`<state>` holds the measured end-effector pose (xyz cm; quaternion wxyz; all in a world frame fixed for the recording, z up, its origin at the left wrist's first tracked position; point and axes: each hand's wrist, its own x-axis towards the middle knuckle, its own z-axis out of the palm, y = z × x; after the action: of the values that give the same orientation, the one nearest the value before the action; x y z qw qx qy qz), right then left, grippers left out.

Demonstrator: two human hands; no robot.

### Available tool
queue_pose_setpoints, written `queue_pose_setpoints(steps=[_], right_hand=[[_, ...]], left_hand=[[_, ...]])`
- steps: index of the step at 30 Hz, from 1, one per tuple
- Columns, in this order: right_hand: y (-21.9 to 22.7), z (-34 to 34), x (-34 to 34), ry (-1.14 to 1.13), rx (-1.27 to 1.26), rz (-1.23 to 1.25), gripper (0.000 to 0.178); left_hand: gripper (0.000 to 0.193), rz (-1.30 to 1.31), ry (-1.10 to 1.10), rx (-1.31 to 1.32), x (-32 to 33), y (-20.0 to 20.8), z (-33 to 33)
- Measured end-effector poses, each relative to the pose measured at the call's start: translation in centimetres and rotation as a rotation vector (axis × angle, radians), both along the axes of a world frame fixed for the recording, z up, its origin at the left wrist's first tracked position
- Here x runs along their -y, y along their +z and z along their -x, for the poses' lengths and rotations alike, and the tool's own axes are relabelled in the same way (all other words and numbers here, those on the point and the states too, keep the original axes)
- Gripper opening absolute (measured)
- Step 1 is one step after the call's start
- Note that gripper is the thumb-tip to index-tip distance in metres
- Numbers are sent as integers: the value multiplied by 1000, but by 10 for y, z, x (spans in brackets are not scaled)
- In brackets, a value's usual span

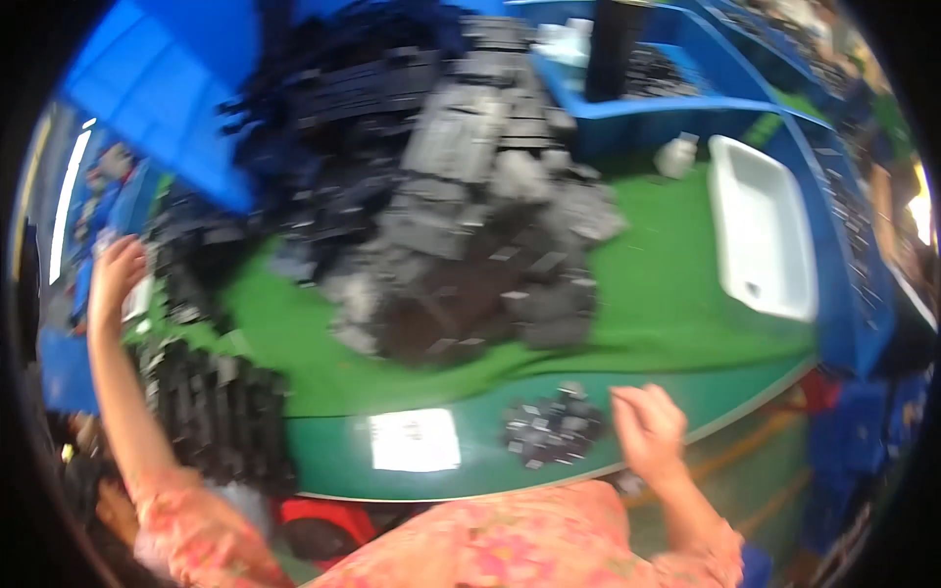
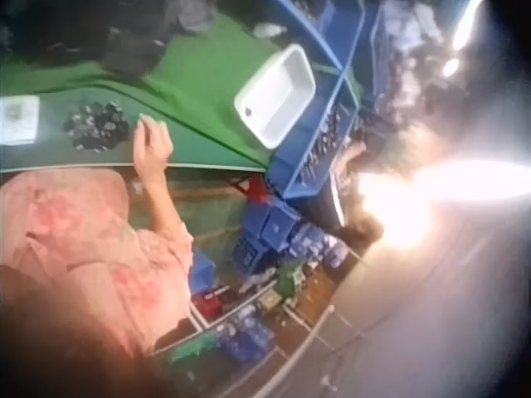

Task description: The person attaches small plastic components onto toy car chassis by hand, rearranges stacks of chassis bases on the work table, applies glue from a squeeze bottle, and attaches more plastic pieces onto the car chassis.

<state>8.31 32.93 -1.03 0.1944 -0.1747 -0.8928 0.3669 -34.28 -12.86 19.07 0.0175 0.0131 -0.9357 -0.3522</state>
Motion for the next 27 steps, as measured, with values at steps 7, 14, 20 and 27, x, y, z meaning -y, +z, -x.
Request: queue_pose_setpoints(steps=[7,14,20,27], right_hand=[[13,6,-9,19,-97,105,12],[22,71,-31,70,130,680,34],[18,84,-30,114,96,766,29],[22,73,-33,142,139,738,29]], left_hand=[[31,-370,-592,230,-139,-50,-156],[26,-590,-634,294,-183,-129,-236],[40,-492,-386,70,-212,-161,-235],[41,-855,-294,277,-226,-185,-225]])
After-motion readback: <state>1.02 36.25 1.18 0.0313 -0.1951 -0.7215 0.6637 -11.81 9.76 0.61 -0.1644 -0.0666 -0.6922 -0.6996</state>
